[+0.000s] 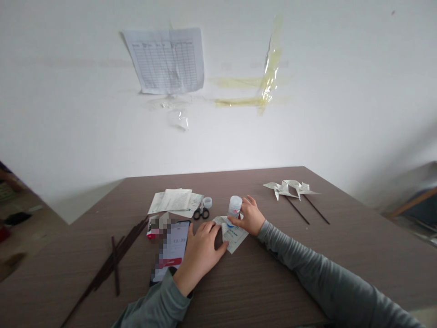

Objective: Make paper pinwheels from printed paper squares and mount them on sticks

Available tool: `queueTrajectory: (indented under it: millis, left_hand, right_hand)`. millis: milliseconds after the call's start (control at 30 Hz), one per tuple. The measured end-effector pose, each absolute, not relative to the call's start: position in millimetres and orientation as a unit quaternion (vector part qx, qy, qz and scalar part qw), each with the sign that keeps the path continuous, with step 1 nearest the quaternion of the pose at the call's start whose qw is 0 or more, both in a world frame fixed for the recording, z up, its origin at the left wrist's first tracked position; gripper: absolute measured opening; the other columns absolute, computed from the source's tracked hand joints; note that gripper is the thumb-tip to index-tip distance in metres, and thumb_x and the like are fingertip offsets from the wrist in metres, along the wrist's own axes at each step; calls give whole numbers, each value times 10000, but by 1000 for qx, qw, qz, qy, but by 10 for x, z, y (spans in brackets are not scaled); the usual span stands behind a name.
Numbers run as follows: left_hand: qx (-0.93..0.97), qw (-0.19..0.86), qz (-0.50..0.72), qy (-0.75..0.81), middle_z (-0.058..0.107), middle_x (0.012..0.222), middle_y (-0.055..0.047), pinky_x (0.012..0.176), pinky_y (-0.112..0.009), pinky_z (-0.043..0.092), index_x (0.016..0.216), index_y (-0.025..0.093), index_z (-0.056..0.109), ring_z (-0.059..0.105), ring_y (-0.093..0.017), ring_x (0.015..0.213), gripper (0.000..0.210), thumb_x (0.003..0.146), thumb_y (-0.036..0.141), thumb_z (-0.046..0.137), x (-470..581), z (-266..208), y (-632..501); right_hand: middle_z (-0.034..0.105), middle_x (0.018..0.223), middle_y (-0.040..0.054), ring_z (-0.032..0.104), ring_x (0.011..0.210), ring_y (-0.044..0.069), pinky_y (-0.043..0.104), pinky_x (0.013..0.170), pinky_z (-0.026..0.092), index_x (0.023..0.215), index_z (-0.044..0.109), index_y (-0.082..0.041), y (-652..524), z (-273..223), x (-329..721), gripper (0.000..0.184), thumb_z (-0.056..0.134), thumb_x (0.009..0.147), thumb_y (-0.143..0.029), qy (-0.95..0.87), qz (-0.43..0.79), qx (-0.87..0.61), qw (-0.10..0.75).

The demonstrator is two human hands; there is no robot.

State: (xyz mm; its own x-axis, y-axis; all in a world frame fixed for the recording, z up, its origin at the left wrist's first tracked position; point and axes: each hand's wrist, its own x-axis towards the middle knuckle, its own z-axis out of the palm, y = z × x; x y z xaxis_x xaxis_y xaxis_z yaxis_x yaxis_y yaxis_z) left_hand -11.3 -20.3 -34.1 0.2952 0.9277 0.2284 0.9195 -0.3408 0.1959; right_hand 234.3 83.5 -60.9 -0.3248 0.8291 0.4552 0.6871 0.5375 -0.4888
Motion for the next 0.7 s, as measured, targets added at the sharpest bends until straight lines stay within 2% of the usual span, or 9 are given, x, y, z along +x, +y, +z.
queueTrajectory:
  millis: [67,200,433,567,700]
  left_hand:
    - [804,12,150,575,897,1685,-153,1482,-846,559,1507,378,945,818,-531,1589,418,1094,322,918,-112,-355,-198]
    - [801,27,135,583,874,1725,-170,1508,-903,504,1551,331,927,806,-544,1626,448,1105,305,895,-97,-321,-212]
    - [796,36,123,591,854,1770,-177,1536,-882,468,1588,309,907,783,-507,1681,452,1138,297,870,-72,-245,-247]
    - [798,29,141,586,883,1720,-150,1510,-845,530,1533,367,937,803,-521,1634,441,1099,290,914,-87,-287,-224]
    - [801,28,149,579,891,1706,-160,1503,-859,533,1527,346,943,810,-534,1620,439,1094,281,917,-99,-323,-207]
  right_hand:
    - [758,878,30,801,1213,387,755,1501,440,746,675,-304,833,-605,2347,470,1051,997,-430,-809,101,-468,342]
    - [751,857,17,796,1182,372,720,1472,494,754,703,-322,833,-622,2358,445,1080,972,-418,-813,86,-447,363]
    - [837,939,42,812,1223,391,825,1512,415,767,712,-300,818,-617,2352,461,1067,1003,-474,-816,87,-457,343]
    - [830,921,31,807,1209,373,760,1510,454,789,741,-320,828,-642,2380,416,1056,1014,-471,-821,76,-437,359]
    - [838,957,41,816,1229,386,770,1509,456,775,727,-312,822,-650,2376,419,1066,991,-432,-814,85,-444,364]
